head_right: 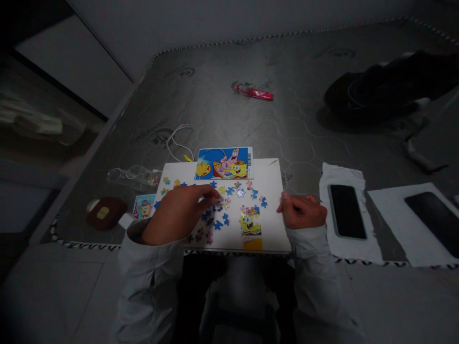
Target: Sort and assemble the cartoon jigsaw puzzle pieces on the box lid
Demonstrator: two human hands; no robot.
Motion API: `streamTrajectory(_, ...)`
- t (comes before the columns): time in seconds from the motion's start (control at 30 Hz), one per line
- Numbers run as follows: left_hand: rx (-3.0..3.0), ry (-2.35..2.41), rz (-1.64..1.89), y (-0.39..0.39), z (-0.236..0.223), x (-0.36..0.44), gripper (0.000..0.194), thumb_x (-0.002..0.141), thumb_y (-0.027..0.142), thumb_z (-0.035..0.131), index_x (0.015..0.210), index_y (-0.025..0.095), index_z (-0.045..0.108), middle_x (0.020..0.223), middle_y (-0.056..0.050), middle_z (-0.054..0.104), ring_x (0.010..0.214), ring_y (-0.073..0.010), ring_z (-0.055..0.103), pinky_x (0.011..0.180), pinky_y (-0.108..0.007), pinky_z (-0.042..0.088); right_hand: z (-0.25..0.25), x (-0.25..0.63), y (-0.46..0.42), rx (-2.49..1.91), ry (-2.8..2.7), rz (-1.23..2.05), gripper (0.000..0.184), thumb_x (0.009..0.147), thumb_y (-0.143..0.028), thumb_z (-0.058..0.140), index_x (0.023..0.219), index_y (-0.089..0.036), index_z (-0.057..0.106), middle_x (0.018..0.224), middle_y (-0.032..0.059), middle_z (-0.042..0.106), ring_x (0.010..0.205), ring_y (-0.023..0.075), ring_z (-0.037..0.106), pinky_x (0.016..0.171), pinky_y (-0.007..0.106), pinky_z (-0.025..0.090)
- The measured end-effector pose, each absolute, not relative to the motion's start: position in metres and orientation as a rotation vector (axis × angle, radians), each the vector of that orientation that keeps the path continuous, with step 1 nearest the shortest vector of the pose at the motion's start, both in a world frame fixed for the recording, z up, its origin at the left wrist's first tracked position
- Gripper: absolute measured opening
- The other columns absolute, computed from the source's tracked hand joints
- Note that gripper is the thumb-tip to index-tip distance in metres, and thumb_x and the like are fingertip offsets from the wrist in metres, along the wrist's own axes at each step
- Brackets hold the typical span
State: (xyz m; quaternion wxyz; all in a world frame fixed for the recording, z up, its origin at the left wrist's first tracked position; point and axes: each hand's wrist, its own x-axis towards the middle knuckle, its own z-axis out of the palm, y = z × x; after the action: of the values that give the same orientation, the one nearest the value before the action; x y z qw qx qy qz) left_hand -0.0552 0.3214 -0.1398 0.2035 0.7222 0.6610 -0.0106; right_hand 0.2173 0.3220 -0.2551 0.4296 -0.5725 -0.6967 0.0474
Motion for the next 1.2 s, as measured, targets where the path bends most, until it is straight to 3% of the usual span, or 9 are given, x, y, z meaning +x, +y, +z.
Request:
streamTrajectory(0.17,1.907,1.936,-0.05,0.322,-0.13,-0.066,0.017,0.097,0.026,0.064,0.105,0.029,0.079,0.096,-0.002,0.082,0.094,-0.0258,0.074,0.085,-0.038,0.053,-0.254,0.216,0.321,-1.469,-1.712,0.161,0.046,0.098,-0.038,0.06,0.055,-0.025,0.071,0.053,-0.0049,0.067,0.046,0.0092,0.056,0.059,0.028,0.04)
streamTrajectory(0.43,2.013,1.85,0.036,0.315,-0.14,-0.046,0.019,0.098,0.028,0.061,0.104,0.031,0.079,0.102,-0.002,0.082,0.097,-0.0289,0.075,0.08,-0.04,0.053,-0.251,0.215,0.325,-1.392,-1.782,0.062,0.046,0.098,-0.034,0.059,0.054,-0.025,0.071,0.05,-0.0061,0.065,0.041,0.0079,0.051,0.051,0.025,0.036)
streamTrajectory(0.77,1.972,1.881,-0.201,0.307,-0.13,-0.05,0.021,0.097,0.026,0.061,0.105,0.034,0.079,0.103,-0.003,0.082,0.099,-0.0315,0.075,0.078,-0.041,0.053,-0.252,0.213,0.325,-1.416,-1.755,0.099,0.049,0.099,-0.037,0.058,0.053,-0.026,0.07,0.051,-0.0054,0.067,0.044,0.009,0.055,0.054,0.026,0.039)
streamTrajectory(1.2,1.909,2.138,-0.198,0.306,-0.12,-0.08,0.035,0.102,0.024,0.045,0.115,0.032,0.077,0.12,-0.007,0.076,0.102,-0.0334,0.072,0.08,-0.044,0.054,-0.252,0.215,0.325,-1.451,-1.781,0.109,0.047,0.098,-0.04,0.06,0.055,-0.026,0.072,0.05,-0.004,0.065,0.042,0.0096,0.052,0.053,0.028,0.038)
